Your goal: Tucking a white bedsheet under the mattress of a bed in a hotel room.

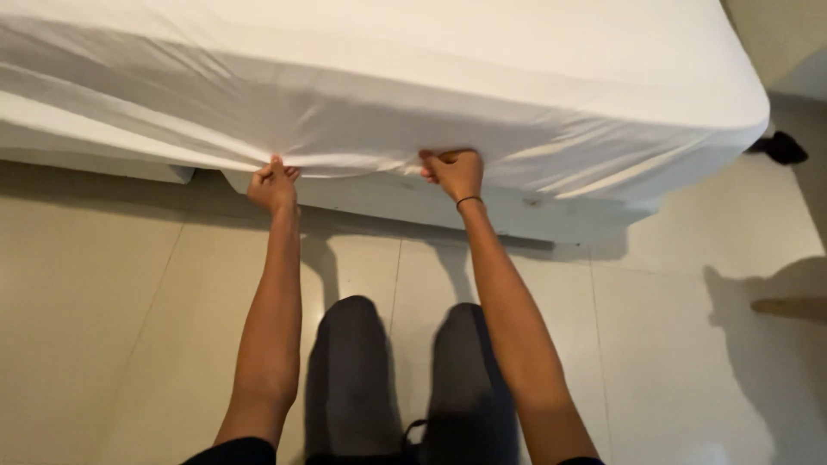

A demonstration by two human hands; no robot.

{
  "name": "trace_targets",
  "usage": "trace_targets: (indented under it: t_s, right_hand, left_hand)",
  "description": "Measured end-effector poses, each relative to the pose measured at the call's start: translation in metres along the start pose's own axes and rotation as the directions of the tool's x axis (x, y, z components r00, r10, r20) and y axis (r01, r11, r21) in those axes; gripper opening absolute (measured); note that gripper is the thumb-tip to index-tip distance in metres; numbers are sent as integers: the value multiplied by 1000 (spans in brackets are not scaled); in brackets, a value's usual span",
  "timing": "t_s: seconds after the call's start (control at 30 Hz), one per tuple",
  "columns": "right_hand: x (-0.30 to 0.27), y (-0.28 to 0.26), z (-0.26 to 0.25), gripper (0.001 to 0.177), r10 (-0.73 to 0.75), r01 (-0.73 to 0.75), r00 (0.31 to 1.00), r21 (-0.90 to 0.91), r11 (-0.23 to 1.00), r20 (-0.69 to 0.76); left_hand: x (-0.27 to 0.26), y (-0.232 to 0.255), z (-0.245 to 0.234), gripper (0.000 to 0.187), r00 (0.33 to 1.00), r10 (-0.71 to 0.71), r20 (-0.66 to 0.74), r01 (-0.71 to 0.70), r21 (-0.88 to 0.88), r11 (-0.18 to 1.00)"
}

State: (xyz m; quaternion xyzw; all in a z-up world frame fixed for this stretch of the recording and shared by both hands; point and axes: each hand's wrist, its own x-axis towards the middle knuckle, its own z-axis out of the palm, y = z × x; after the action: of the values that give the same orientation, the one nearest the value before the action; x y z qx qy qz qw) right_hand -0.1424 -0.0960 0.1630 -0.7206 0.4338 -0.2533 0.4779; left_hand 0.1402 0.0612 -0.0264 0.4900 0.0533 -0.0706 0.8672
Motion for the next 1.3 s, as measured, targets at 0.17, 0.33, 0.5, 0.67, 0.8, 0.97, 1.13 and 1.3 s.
trace_targets:
  t_s: [0.17, 0.33, 0.5, 0.67, 0.8, 0.97, 1.13, 1.3]
  right_hand:
    - [-2, 13, 9, 33, -27, 30, 999, -130, 991, 26]
    - [1, 31, 39, 32, -251, 206, 961, 306, 929, 116]
    - [0, 60, 78, 35, -140, -9, 953, 490, 871, 268]
    - [10, 64, 106, 40, -121, -68, 935, 503, 862, 334]
    - [-3, 60, 135, 48, -49, -144, 927, 474, 869, 371]
    - [-33, 48, 186, 60, -278, 199, 932, 310, 930, 232]
    - [-17, 78, 249, 64, -188, 7, 954, 609, 793, 234]
    - [-47, 35, 258, 54, -112, -35, 986, 810, 585, 123]
  left_hand:
    - [-3, -1, -6, 16, 999, 5, -43, -2, 64, 998]
    - [0, -9, -4, 19, 985, 67, -158, -59, 57, 997]
    - [-24, -10, -24, 16, 955, 114, -273, -56, 211, 976]
    - [-7, -22, -17, 23, 953, 209, -222, -211, 16, 977]
    - [-17, -2, -14, 19, 981, 48, -187, -34, 77, 996]
    - [1, -20, -5, 17, 992, -17, -123, 17, 2, 1000]
    - [3, -25, 2, 18, 995, -84, -47, 80, -74, 994]
    - [-9, -17, -3, 19, 983, -147, 112, 154, -61, 986]
